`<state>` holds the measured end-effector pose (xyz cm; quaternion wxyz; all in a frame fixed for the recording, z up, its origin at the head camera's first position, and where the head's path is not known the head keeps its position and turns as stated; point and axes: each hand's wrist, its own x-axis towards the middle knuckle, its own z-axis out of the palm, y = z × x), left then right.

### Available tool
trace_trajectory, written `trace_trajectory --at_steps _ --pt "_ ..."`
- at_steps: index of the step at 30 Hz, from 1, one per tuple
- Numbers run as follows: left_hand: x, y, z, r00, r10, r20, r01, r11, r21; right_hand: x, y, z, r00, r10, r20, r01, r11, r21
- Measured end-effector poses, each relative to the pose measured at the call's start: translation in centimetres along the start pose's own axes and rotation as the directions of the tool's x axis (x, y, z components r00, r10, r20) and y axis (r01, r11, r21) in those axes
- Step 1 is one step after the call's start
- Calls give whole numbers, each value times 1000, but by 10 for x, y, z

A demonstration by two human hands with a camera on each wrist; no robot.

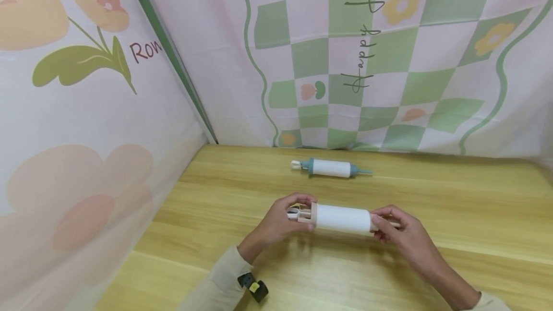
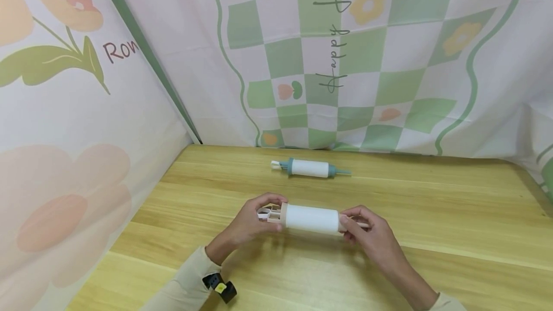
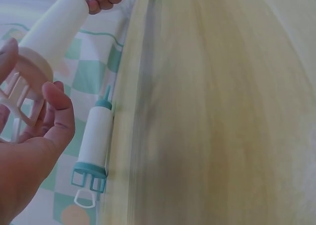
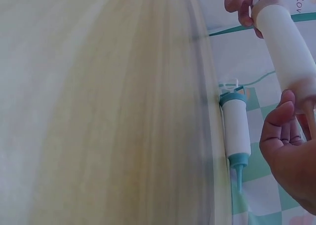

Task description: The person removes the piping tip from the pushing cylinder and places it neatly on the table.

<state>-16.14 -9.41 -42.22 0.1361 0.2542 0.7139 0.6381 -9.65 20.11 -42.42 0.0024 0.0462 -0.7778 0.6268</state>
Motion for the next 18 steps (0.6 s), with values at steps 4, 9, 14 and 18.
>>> trace_trajectory --at_steps 4,9,14,18 --pt "-1 -3 -1 1000 31 -1 -30 998 62 0 0 0 1000 -3 -12 3 999 -33" --pt "-4 -5 -1 1000 17 -18 -16 998 59 1 0 2 1000 -10 -5 10 999 -47" --pt "-5 -4 0 1000 -20 -20 20 1000 3 1 1 2 1000 -19 -6 18 999 -49" --pt "-5 -4 0 999 -25 -24 25 999 -26 0 1 2 999 -34 -4 33 999 -40"
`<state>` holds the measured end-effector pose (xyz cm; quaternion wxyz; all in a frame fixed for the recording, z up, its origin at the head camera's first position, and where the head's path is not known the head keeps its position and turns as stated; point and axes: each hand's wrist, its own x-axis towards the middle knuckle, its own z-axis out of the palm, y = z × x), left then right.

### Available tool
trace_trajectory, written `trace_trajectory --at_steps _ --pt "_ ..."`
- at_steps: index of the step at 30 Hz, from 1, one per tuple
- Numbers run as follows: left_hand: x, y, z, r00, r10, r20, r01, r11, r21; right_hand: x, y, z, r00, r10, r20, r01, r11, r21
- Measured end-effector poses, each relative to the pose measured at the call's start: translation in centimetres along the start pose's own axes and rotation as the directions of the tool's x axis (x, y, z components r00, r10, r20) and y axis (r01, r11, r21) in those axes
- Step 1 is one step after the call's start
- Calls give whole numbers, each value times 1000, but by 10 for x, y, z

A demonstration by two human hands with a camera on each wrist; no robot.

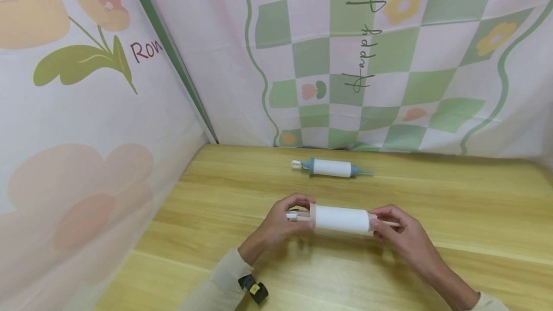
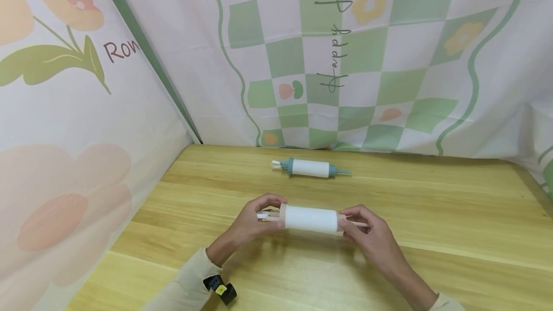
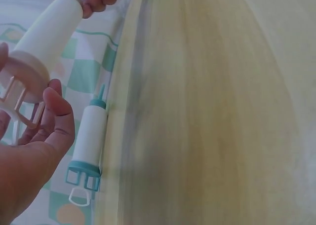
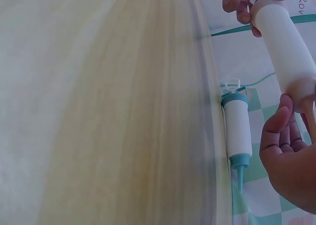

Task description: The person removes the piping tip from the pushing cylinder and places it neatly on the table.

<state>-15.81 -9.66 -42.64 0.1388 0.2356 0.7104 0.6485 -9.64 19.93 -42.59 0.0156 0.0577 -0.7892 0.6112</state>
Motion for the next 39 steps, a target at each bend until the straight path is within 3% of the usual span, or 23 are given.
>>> trace_trajectory --at_steps 12,39 --pt "-1 -2 0 1000 4 -19 -4 1000 -12 -1 2 2 994 -105 -6 105 993 45" --pt "-5 -2 1 998 2 -60 -5 999 -48 2 3 4 994 -103 -20 105 989 103"
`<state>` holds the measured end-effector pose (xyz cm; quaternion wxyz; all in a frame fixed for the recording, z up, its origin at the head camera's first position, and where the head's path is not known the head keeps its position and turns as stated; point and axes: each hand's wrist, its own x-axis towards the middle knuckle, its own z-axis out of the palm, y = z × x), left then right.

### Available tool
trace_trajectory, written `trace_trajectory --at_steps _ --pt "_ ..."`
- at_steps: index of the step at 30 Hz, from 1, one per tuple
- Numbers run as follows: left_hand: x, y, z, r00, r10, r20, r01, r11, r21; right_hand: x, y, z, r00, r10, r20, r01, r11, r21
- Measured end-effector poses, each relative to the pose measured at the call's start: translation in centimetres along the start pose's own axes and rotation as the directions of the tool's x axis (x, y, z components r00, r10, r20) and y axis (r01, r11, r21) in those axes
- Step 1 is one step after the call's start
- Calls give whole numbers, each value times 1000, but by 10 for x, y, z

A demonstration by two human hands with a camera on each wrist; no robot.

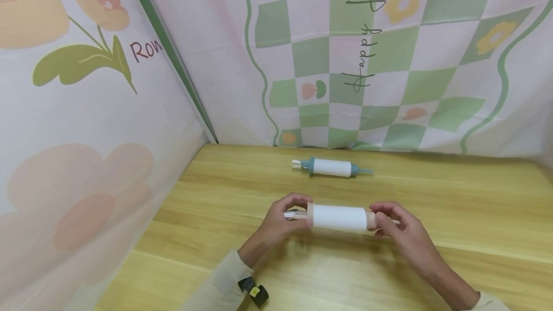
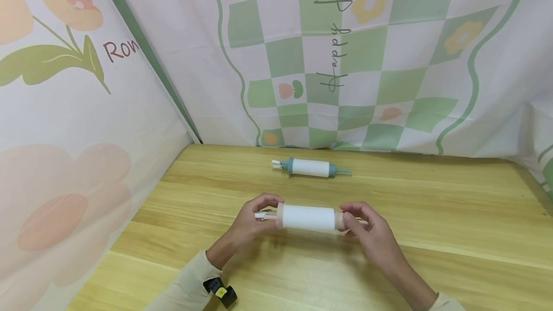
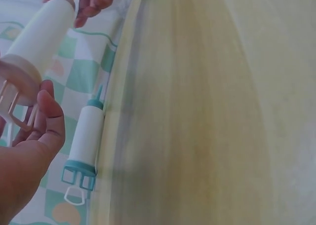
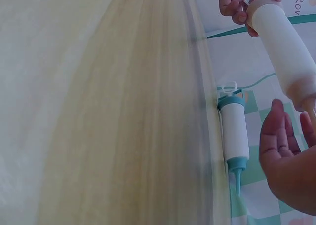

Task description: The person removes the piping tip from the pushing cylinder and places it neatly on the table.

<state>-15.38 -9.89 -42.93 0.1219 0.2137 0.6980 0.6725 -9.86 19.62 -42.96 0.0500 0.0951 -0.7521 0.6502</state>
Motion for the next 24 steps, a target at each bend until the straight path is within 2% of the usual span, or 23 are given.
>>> trace_trajectory --at_steps 4,9,15,24 --pt "-2 -1 -1 1000 3 -13 -3 1000 18 0 0 2 997 79 -5 -79 996 -39" --pt "0 -2 1 1000 14 7 -14 1000 4 -2 -3 0 991 137 -12 -137 989 -57" --pt "0 -3 2 1000 6 12 -7 1000 5 -2 -5 0 991 135 -16 -135 990 -35" --pt "0 -4 2 1000 -2 5 2 1000 11 -2 -4 1 996 84 -21 -84 996 -4"
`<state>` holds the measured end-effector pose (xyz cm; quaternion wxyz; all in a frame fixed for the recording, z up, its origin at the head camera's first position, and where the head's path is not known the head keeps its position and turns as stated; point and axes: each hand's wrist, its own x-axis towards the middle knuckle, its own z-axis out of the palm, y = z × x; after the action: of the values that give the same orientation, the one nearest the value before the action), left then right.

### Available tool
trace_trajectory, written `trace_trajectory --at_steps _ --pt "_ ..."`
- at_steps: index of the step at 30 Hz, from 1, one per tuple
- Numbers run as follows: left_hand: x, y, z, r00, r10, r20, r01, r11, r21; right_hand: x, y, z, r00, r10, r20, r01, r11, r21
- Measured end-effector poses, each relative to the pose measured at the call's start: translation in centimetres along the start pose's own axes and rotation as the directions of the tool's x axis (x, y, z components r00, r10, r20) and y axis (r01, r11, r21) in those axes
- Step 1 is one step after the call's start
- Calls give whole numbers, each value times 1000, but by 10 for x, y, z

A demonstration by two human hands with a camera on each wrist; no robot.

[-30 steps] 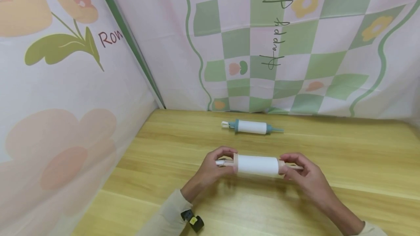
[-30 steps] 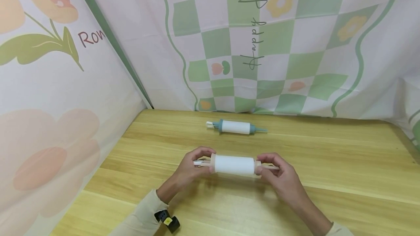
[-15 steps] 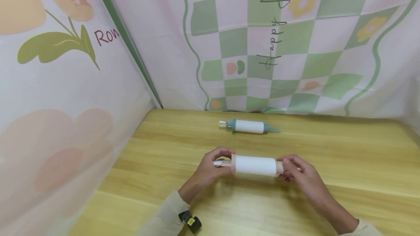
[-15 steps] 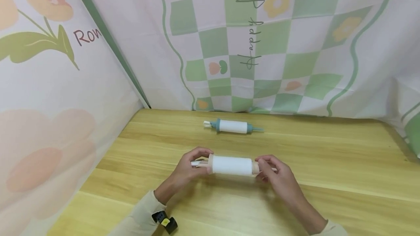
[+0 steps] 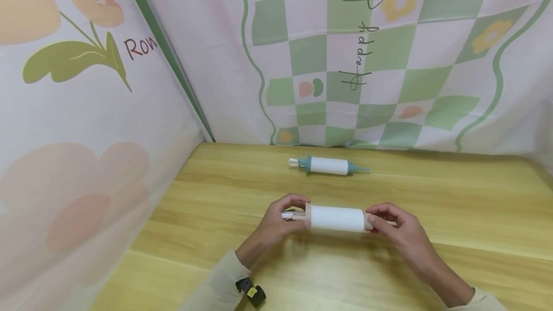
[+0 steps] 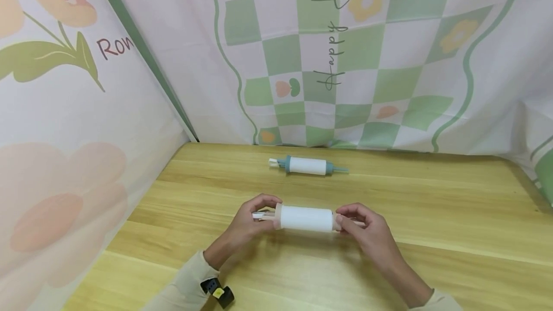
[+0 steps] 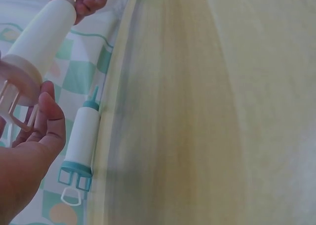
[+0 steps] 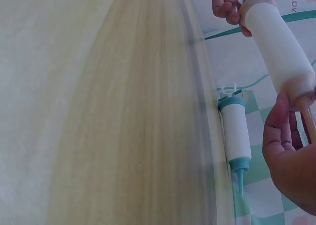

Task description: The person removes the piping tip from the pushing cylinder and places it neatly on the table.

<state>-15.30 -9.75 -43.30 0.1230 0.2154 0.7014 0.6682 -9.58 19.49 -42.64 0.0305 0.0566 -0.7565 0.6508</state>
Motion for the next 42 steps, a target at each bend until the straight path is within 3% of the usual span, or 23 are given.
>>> trace_trajectory --at_steps 9,17,30,35,42 --pt "0 -1 0 1000 2 -2 -2 1000 5 -1 4 -2 998 -60 -6 59 996 -70" --pt "-2 1 0 1000 -2 -9 2 1000 4 -1 5 -1 994 -113 5 113 991 -72" --pt "-2 1 0 1000 -4 -15 5 1000 14 0 5 -3 993 -107 48 106 994 34" --pt "-2 0 0 1000 -9 -19 9 1000 7 1 4 -2 996 -73 50 72 997 19" --pt "-2 -1 1 1000 2 -13 -1 1000 13 2 2 -2 998 46 34 -45 999 -30"
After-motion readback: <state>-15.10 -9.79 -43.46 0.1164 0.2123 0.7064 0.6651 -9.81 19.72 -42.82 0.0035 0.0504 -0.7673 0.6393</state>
